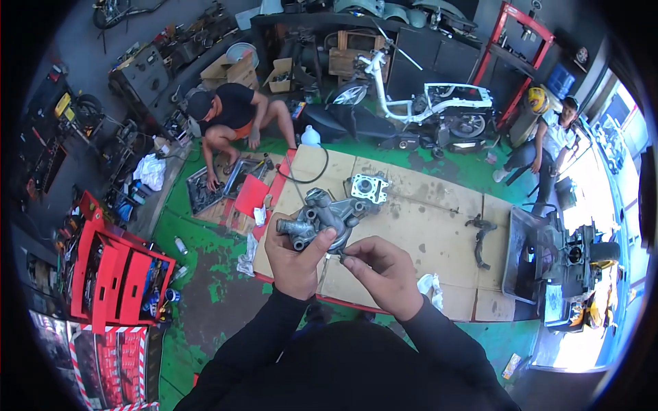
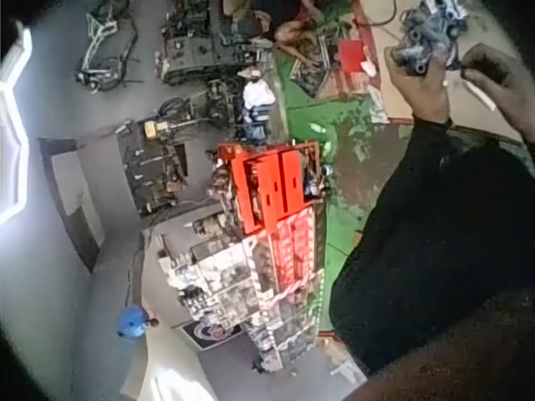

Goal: Inspecting a motorcycle engine component and applying sealant/grease from a tube.

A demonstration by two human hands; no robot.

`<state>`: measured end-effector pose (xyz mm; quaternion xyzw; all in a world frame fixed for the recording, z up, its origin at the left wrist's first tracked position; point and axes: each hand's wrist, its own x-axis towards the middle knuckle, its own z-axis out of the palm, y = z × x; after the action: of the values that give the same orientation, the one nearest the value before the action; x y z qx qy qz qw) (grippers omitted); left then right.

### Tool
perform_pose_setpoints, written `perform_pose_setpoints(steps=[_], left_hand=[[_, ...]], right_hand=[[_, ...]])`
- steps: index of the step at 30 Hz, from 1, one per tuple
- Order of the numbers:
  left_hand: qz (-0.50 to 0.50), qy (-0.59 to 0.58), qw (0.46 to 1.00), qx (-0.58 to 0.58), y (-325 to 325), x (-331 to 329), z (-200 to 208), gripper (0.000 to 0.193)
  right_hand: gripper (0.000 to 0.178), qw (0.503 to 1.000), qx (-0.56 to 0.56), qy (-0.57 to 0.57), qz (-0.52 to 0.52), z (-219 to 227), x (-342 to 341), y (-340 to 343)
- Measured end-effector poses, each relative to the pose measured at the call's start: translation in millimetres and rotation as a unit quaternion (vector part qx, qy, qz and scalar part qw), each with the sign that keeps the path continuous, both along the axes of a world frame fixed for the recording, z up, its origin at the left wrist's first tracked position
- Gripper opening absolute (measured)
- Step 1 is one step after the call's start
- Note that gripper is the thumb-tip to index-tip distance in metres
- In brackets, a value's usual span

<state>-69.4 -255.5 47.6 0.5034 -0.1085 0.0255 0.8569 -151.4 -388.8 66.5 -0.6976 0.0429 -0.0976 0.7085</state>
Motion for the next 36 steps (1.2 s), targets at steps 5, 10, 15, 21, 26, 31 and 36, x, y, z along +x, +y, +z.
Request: perform_pose_setpoints(steps=[5, 10, 15, 21, 26, 31, 36], left_hand=[[0.018, -0.013, 0.999, 0.028, 16, 4, 7, 0.034], [0.018, 0.019, 0.999, 0.034, 26, 10, 7, 0.035], [0.023, 0.000, 0.998, 0.063, 34, 14, 0, 0.035], [0.021, -0.004, 0.997, 0.078, 42, 17, -16, 0.034], [0.001, 0.008, 0.997, 0.073, 44, 11, -22, 0.032], [-0.040, 0.024, 0.994, 0.103, 53, 15, -38, 0.068], [-0.038, 0.056, 0.994, 0.090, 64, 16, -54, 0.058]], right_hand=[[0.018, 0.959, -0.240, -0.132, -0.075, 7, 8, 29], [0.021, 0.880, -0.413, -0.208, -0.112, 3, 13, 45], [0.024, 0.841, -0.489, -0.209, -0.104, -2, 14, 52], [0.011, 0.826, -0.528, -0.158, -0.116, -7, 13, 58], [0.015, 0.787, -0.586, -0.144, -0.126, -18, 18, 63], [0.020, 0.771, -0.617, -0.123, -0.100, -36, 19, 60], [0.020, 0.797, -0.595, -0.084, -0.065, -32, 11, 71]])
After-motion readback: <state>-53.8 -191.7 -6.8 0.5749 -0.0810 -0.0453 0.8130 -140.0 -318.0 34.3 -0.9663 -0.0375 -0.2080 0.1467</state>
